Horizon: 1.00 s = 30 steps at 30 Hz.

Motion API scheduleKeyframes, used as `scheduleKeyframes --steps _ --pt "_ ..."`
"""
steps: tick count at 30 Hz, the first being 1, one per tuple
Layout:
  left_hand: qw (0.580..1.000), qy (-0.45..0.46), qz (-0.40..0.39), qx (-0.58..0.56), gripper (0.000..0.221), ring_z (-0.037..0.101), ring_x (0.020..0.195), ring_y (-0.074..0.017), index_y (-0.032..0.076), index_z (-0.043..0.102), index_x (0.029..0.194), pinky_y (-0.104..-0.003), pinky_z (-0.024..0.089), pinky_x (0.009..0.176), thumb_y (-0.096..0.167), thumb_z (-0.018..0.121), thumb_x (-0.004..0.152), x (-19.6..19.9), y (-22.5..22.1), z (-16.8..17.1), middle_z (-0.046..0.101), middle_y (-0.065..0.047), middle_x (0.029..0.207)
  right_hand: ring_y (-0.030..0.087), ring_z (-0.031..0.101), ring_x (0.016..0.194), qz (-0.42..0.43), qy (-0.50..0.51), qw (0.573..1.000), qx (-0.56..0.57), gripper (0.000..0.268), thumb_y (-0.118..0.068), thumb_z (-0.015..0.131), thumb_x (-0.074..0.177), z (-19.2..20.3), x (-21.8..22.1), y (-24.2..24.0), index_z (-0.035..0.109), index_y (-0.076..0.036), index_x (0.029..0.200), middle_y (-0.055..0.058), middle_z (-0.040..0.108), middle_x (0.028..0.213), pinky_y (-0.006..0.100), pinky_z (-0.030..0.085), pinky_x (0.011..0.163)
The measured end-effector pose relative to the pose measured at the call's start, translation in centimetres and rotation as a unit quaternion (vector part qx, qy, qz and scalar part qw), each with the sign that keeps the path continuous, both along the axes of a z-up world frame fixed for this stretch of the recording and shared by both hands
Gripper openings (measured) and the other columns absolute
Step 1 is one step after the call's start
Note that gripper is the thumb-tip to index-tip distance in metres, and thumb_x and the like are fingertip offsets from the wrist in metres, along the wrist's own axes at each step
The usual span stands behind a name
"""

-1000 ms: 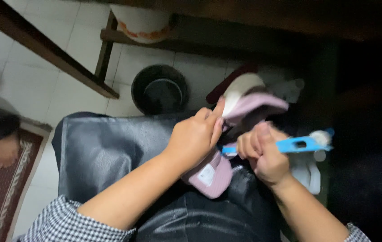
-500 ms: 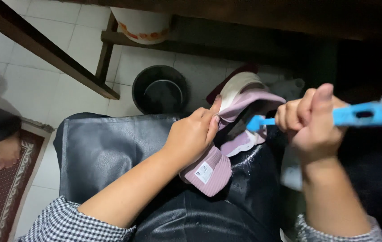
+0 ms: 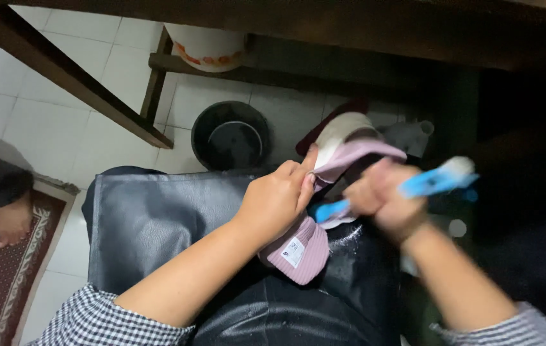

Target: Scrubbing the interior lining and tongue of a sneaker using a small brush and soapy water.

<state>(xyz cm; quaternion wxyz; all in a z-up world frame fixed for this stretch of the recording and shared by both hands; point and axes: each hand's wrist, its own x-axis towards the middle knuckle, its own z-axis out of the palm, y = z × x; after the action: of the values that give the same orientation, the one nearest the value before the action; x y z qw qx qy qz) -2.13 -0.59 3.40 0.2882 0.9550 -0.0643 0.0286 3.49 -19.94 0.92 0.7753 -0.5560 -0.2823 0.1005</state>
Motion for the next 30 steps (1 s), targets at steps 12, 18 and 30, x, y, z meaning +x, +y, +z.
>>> scheduleKeyframes --steps 12,18,30 --pt "1.0 0.005 0.006 -0.011 0.044 0.073 0.081 -0.0382 0.009 0.068 0.12 -0.044 0.06 0.061 0.037 0.036 0.107 0.5 0.4 -0.2 0.07 -0.012 0.105 0.022 0.028 0.027 0.016 0.033 0.999 0.039 0.056 -0.033 0.03 0.106 1.6 5.8 -4.2 0.024 -0.017 0.053 0.001 0.019 0.037 0.035 0.025 0.031" --pt "1.0 0.005 0.001 -0.004 0.046 0.075 0.082 -0.0322 0.011 0.071 0.116 -0.038 0.061 0.062 0.039 0.035 0.107 0.7 0.2 1.5 0.072 -0.009 0.104 0.022 0.038 0.03 0.098 -0.086 0.991 0.006 0.06 -0.027 0.027 0.106 -0.9 3.5 -1.4 0.033 -0.016 0.048 0.002 0.034 0.038 0.036 0.029 0.03" --pt "1.0 0.007 0.018 -0.003 0.05 0.064 0.064 -0.0402 0.02 0.049 0.152 -0.054 0.048 0.045 0.034 0.039 0.105 1.0 -0.1 -4.0 0.062 -0.009 0.092 0.021 0.027 0.043 0.035 0.068 0.997 -0.013 0.048 -0.036 0.041 0.101 -0.5 3.5 -3.0 0.032 -0.013 0.059 0.004 0.026 0.051 0.038 0.033 0.05"
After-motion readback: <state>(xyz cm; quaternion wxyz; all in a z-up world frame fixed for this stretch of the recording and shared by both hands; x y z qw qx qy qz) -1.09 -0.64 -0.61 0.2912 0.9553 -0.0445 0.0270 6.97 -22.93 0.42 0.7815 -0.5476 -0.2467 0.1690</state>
